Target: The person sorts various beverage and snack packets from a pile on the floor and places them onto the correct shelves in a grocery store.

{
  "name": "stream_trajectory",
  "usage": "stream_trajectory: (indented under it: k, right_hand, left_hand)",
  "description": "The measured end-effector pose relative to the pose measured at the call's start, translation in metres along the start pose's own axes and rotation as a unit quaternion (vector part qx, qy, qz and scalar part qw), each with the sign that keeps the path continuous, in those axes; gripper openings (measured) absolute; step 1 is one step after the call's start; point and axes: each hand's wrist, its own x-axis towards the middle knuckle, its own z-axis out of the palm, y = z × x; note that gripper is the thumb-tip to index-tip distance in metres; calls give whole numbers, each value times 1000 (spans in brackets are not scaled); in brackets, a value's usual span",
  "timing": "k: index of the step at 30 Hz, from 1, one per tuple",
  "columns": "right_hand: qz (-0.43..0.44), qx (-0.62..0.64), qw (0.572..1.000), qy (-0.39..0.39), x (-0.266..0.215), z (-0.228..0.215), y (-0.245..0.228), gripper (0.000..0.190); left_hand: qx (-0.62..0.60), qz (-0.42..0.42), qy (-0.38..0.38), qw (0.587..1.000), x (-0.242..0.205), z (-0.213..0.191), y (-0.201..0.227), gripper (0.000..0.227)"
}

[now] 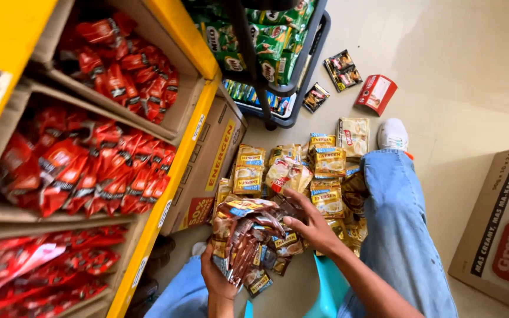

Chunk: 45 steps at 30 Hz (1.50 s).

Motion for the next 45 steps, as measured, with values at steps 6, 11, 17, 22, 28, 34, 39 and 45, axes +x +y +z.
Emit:
stream_trajectory:
  k: [6,11,17,22,28,34,39,45]
  right_hand:
    - [-116,-126,976,-136,-22,16,-26,100]
    - [-1,-28,972,-234,-24,29,-12,89]
    - [-1,63,973,-221,-23,41,31,92]
    - [38,134,963,-231,-25,54,35,109]
    - [49,83,972,-212,-29,60,35,116]
    - [79,279,940,-182,-18,65,69,114]
    - [89,358,914,-168,-23,65,22,115]
    - [108,466,865,-153,-16,55,24,110]
  left_hand:
    - [51,-31,-56,997,-25,-40,5,65]
    - [185,4,49,982,-33,-70,12,66]
    - [135,-4,22,991,-40,-10,21,82]
    - [201,-18,72,977,-31,23,27,93]
    - [489,-13,167,856,-8,78,37,86]
    - [723,47,94,683,12,123,30,66]
    - [766,110,89,628,19,121,14,62]
    - [703,161,49,691,-10,127,15,54]
